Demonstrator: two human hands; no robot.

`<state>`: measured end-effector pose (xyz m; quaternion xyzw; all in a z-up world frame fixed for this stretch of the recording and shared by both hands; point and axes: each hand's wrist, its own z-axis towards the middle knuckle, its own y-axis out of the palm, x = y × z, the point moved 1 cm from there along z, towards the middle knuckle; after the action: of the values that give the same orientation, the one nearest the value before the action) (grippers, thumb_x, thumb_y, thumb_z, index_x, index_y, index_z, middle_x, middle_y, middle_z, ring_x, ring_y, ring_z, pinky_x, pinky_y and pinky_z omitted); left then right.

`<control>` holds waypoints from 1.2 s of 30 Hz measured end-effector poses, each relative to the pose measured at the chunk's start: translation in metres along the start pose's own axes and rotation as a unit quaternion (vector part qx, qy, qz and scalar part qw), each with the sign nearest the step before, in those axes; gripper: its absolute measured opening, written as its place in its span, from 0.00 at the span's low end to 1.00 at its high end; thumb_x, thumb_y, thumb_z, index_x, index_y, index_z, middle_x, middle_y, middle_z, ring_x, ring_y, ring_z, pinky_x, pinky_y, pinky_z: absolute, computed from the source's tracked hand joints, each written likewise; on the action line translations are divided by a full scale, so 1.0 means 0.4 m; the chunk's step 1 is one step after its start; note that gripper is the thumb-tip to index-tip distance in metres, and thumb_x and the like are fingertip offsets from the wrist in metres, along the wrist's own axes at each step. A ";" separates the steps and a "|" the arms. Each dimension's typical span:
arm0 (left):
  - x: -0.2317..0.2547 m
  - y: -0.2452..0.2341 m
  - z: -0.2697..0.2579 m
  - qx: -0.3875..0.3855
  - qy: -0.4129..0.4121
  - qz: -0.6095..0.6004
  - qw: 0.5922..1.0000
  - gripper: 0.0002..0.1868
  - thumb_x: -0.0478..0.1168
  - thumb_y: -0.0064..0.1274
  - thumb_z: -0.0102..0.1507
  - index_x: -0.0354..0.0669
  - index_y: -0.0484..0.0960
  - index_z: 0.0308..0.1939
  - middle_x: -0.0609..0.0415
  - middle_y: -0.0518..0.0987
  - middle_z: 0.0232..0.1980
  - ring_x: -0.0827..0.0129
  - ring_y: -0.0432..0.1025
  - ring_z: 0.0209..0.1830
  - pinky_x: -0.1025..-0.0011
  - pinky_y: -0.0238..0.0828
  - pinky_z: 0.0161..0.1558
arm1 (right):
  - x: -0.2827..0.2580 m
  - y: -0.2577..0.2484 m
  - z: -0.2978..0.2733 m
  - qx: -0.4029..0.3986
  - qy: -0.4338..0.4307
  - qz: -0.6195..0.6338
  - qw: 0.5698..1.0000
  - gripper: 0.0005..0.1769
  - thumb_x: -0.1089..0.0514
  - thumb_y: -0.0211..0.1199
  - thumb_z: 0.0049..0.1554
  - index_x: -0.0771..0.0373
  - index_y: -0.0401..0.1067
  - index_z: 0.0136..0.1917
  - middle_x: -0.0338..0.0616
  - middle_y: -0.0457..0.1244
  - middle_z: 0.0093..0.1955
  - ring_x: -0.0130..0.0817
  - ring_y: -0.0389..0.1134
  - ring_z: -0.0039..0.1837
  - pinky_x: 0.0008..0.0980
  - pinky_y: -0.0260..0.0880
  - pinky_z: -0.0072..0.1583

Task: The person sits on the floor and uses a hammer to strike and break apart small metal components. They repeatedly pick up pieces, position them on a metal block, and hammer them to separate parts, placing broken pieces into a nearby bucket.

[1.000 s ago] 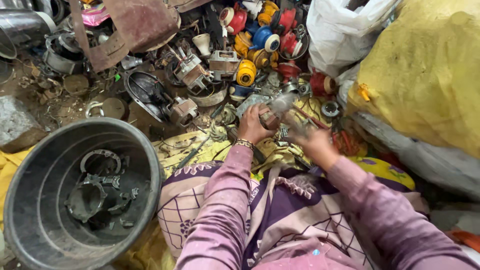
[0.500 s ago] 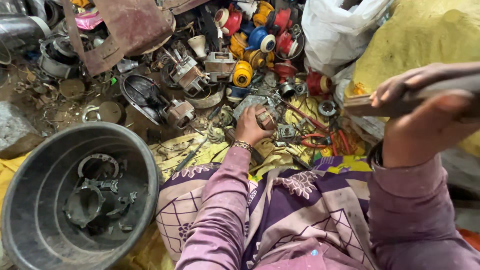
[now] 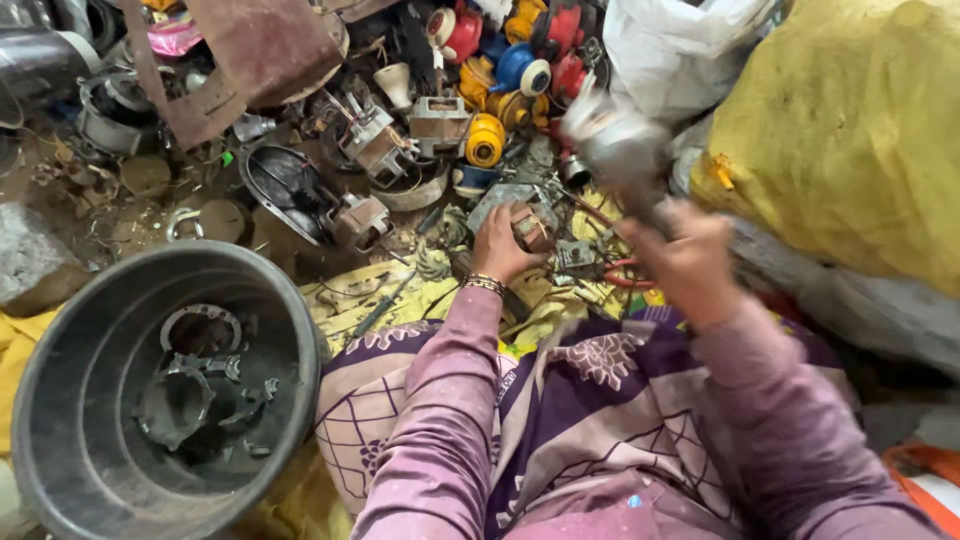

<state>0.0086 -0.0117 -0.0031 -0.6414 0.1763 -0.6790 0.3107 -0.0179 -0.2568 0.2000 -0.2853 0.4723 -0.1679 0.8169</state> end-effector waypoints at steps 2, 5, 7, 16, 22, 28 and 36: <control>0.004 -0.001 0.002 0.014 0.019 0.016 1.000 0.61 0.56 0.79 0.37 0.33 0.66 0.67 0.37 0.70 0.66 0.45 0.66 0.67 0.57 0.63 0.68 | -0.036 -0.104 0.023 0.074 -0.031 0.121 0.989 0.18 0.49 0.69 0.62 0.66 0.78 0.54 0.43 0.68 0.37 0.29 0.70 0.36 0.29 0.70 0.39; 0.009 0.004 0.003 0.022 0.029 0.013 0.999 0.61 0.55 0.79 0.36 0.34 0.66 0.67 0.37 0.71 0.67 0.45 0.66 0.67 0.57 0.63 0.68 | -0.009 -0.135 0.036 0.168 -0.088 0.183 0.965 0.20 0.46 0.70 0.60 0.67 0.78 0.53 0.46 0.67 0.36 0.33 0.69 0.36 0.33 0.70 0.40; 0.009 0.009 0.002 0.025 0.025 0.007 0.999 0.60 0.56 0.79 0.37 0.36 0.66 0.67 0.38 0.71 0.67 0.46 0.66 0.67 0.57 0.63 0.68 | 0.059 -0.040 0.025 0.125 -0.029 0.132 0.983 0.22 0.45 0.70 0.59 0.68 0.77 0.52 0.48 0.67 0.36 0.35 0.69 0.36 0.35 0.69 0.40; 0.044 -0.020 -0.001 -0.016 -0.004 0.033 0.999 0.60 0.55 0.78 0.36 0.40 0.67 0.68 0.40 0.71 0.66 0.45 0.67 0.66 0.55 0.63 0.66 | 0.196 0.222 -0.070 -0.174 0.221 -0.085 0.956 0.31 0.40 0.73 0.59 0.73 0.76 0.38 0.49 0.65 0.29 0.39 0.66 0.32 0.40 0.66 0.38; 0.040 -0.025 -0.001 -0.020 -0.021 0.033 0.999 0.59 0.57 0.77 0.40 0.37 0.66 0.69 0.40 0.71 0.67 0.47 0.67 0.68 0.57 0.63 0.69 | -0.019 -0.028 0.010 0.000 0.091 0.130 0.987 0.18 0.51 0.67 0.62 0.70 0.76 0.41 0.41 0.65 0.32 0.24 0.65 0.31 0.29 0.64 0.32; 0.043 -0.017 0.005 -0.009 -0.005 0.026 1.000 0.62 0.56 0.78 0.36 0.37 0.65 0.69 0.39 0.70 0.68 0.47 0.64 0.69 0.57 0.59 0.70 | 0.010 -0.105 0.057 0.172 -0.095 0.282 0.939 0.19 0.46 0.64 0.73 0.65 0.69 0.54 0.50 0.65 0.40 0.39 0.68 0.37 0.37 0.72 0.41; 0.025 0.002 -0.003 -0.006 -0.011 -0.001 1.000 0.58 0.56 0.74 0.36 0.42 0.69 0.68 0.43 0.74 0.65 0.49 0.69 0.66 0.58 0.67 0.67 | 0.233 0.228 -0.067 -0.180 0.218 -0.131 0.950 0.31 0.36 0.69 0.57 0.70 0.79 0.48 0.57 0.67 0.33 0.47 0.69 0.35 0.44 0.69 0.41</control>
<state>0.0077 -0.0191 0.0037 -0.6506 0.1766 -0.6713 0.3080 0.0058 -0.2445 0.0698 -0.4429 0.6201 -0.2440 0.5998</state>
